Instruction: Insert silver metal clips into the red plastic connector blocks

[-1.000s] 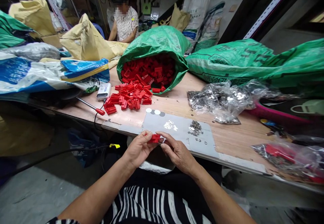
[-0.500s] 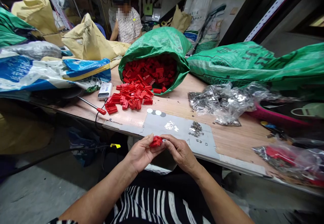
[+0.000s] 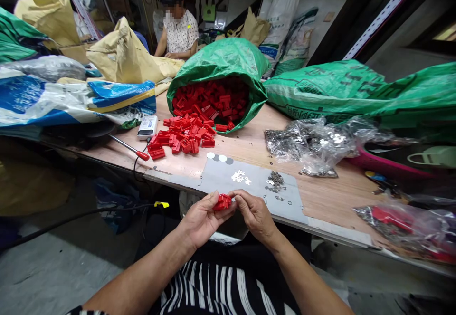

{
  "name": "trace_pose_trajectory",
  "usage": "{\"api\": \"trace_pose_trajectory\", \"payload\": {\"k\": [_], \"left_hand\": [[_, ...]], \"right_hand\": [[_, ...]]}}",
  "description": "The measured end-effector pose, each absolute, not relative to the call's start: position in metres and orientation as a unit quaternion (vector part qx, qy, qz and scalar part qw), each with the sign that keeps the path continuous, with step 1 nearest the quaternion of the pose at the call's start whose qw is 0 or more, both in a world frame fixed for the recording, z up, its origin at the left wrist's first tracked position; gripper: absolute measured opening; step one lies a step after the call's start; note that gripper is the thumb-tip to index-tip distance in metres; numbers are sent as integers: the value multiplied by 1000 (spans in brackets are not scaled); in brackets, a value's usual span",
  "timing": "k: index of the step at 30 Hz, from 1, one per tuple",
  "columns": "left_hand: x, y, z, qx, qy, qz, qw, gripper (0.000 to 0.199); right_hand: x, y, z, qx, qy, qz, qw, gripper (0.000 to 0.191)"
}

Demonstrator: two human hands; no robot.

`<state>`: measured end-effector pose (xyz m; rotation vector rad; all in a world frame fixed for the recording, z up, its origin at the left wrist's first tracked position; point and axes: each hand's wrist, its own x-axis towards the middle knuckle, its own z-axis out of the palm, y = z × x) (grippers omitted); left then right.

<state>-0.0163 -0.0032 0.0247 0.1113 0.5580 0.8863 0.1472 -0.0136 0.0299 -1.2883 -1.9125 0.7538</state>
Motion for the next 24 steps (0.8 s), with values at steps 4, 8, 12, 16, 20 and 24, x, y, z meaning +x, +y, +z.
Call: {"api": "trace_pose_trajectory", "payload": {"k": [4, 8, 12, 16, 20, 24], "left_hand": [[-17, -10, 12, 177, 311, 385, 851, 22], [-18, -15, -17, 395, 420, 328, 748, 23], [-21, -14, -39, 453, 430, 292, 725, 46], [-30, -4, -32, 472, 410, 290, 725, 42], [-45, 13, -5, 460, 388, 299, 740, 40], [-61, 33, 15, 396, 422, 398, 711, 46]], "right_hand": [[156, -12, 31, -534, -709, 311, 339, 35], [178, -6, 33, -619, -679, 232, 320, 34], [204, 2, 32, -673, -647, 137, 332, 29], [228, 5, 29, -706, -613, 92, 342, 26], [251, 2, 30, -724, -600, 53, 336, 25], [271, -8, 28, -742, -593, 49, 310, 23]]}}
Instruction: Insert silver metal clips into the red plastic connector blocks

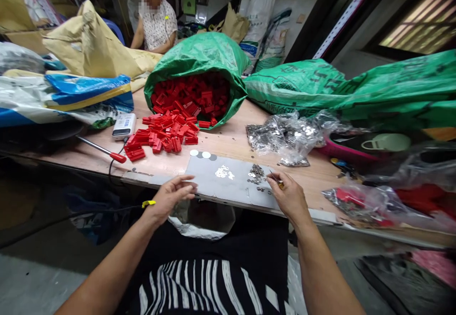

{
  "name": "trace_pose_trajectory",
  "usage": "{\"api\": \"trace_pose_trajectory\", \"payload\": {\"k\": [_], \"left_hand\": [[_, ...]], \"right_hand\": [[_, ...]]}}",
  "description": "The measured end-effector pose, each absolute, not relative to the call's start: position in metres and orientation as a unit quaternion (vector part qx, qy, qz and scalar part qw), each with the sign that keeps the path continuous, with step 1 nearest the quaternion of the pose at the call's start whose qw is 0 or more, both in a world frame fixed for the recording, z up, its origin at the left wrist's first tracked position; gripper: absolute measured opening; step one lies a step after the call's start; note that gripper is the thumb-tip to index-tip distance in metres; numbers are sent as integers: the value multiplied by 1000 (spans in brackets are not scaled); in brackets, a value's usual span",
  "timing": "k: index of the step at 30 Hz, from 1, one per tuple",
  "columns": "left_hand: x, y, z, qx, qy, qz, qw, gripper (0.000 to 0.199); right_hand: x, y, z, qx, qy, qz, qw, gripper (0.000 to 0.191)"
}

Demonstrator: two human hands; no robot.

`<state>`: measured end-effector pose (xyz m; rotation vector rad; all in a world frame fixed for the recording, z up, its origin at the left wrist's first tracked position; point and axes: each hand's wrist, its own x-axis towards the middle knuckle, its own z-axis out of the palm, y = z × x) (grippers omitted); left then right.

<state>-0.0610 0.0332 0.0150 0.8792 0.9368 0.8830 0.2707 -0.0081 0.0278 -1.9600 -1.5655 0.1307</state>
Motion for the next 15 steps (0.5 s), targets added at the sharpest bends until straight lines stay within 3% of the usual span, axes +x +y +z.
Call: {"api": "trace_pose_trajectory", "payload": {"k": [8, 11, 13, 15], "left_hand": [[-82, 69, 21, 404, 473, 586, 520, 46], [-89, 92, 24, 497, 518, 612, 331, 40], [-95, 109, 29, 576, 569, 564, 160, 36], [-102, 124, 36, 625, 595, 502, 54, 37]], "right_hand": [[275, -27, 15, -732, -624, 107, 253, 22], [274, -25, 11, -729, -631, 96, 247, 24], [276, -23, 9, -731, -631, 90, 242, 26], [278, -20, 5, -734, -631, 85, 235, 27]]}}
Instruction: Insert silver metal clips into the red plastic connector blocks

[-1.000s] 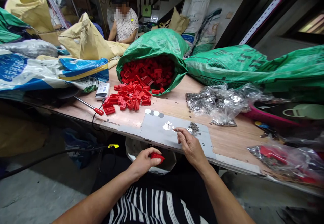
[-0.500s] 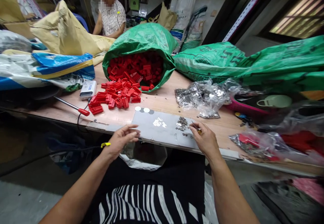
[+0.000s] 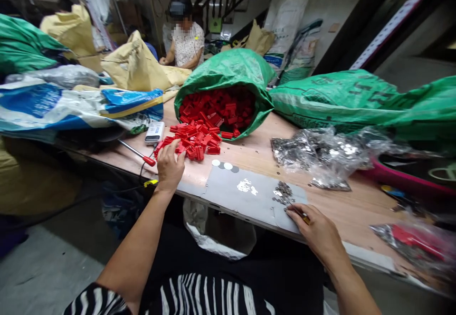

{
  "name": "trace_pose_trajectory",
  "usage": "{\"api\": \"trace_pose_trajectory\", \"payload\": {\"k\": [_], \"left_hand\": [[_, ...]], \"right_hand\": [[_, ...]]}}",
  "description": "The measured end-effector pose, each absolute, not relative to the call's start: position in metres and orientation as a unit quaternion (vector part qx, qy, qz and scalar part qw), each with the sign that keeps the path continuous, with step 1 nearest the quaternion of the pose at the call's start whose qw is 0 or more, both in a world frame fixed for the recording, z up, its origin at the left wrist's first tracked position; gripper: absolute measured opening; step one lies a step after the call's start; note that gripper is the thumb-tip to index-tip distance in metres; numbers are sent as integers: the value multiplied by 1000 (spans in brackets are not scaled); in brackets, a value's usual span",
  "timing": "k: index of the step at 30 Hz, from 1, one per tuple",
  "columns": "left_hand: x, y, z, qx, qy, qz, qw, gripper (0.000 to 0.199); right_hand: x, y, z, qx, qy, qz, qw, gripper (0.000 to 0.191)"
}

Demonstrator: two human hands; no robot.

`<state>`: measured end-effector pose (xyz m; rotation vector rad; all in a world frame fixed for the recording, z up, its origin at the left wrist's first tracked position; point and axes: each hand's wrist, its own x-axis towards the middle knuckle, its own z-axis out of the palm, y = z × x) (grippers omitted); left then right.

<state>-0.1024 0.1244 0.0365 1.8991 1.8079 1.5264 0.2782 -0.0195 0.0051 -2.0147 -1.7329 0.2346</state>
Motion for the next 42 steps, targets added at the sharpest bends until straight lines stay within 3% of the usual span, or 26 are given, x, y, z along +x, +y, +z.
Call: {"api": "trace_pose_trajectory", "payload": {"k": [3, 7, 11, 19, 24, 28, 32, 36, 42], "left_hand": [[-106, 142, 45, 616, 633, 469, 11, 45], [-88, 152, 36, 536, 667, 508, 95, 59], [-64, 150, 19, 597, 678, 420, 84, 64], [-66, 146, 15, 641, 687, 341, 4, 17], [-72, 134, 19, 656, 649, 387, 13, 12], [-62, 110, 23, 628, 580, 507, 108, 9], [-38, 74, 25, 574, 462, 551, 391, 13], [-18, 42, 30, 509, 386, 539, 548, 12], [-10, 19, 33, 533, 374, 523, 551, 12]], "right_hand": [[282, -15, 0, -737, -631, 80, 228, 29], [285, -12, -2, -756, -611, 86, 219, 32], [284, -12, -1, -755, -616, 78, 210, 32], [277, -16, 4, -753, -604, 89, 246, 31], [279, -20, 6, -750, -576, 115, 305, 31], [278, -23, 7, -744, -575, 117, 320, 29], [272, -24, 8, -718, -616, 117, 302, 24], [267, -22, 10, -718, -639, 93, 260, 20], [267, -22, 11, -709, -655, 84, 249, 18]]}}
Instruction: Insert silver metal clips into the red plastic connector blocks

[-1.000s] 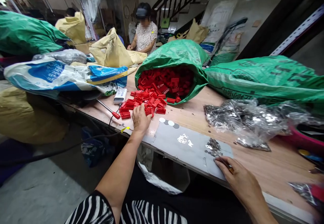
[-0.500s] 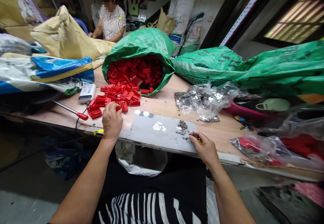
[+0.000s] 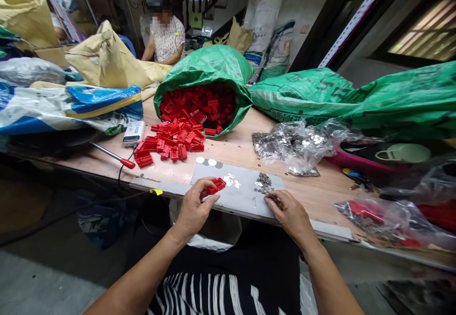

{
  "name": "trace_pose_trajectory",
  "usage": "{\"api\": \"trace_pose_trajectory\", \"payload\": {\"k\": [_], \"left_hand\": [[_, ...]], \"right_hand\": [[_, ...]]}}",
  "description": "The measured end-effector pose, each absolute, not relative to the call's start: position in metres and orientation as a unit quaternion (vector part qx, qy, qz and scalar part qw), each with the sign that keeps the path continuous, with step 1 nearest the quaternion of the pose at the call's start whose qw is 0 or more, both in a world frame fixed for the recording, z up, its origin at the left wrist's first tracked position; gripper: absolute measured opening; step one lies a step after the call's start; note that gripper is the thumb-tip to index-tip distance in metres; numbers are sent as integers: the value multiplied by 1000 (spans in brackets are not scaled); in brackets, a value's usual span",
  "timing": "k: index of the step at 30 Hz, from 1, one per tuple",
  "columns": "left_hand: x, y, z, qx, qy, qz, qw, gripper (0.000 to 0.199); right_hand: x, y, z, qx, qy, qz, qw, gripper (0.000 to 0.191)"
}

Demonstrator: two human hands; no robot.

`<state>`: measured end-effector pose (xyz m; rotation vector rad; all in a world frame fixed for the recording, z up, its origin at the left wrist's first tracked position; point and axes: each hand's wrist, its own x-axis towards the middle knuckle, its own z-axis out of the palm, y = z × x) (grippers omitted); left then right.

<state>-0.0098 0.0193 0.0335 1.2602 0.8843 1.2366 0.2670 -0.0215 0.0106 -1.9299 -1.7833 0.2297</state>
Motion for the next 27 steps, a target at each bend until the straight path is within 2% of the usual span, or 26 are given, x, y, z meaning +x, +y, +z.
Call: {"api": "trace_pose_trajectory", "payload": {"k": [4, 8, 15, 22, 27], "left_hand": [[-11, 16, 31, 578, 391, 504, 510, 10], [-12, 11, 30, 564, 390, 507, 522, 34], [-13, 7, 35, 392, 297, 458, 740, 37], [-20, 4, 36, 217, 192, 364, 885, 46], [-19, 1, 31, 150, 167, 350, 909, 33]], "right_hand": [[265, -22, 13, -720, -614, 121, 300, 20], [252, -20, 20, -674, -592, 209, 390, 25], [206, -17, 38, -593, -573, 350, 445, 26], [166, -15, 61, -558, -609, 336, 452, 19], [160, -14, 60, -528, -701, 243, 413, 6]]}}
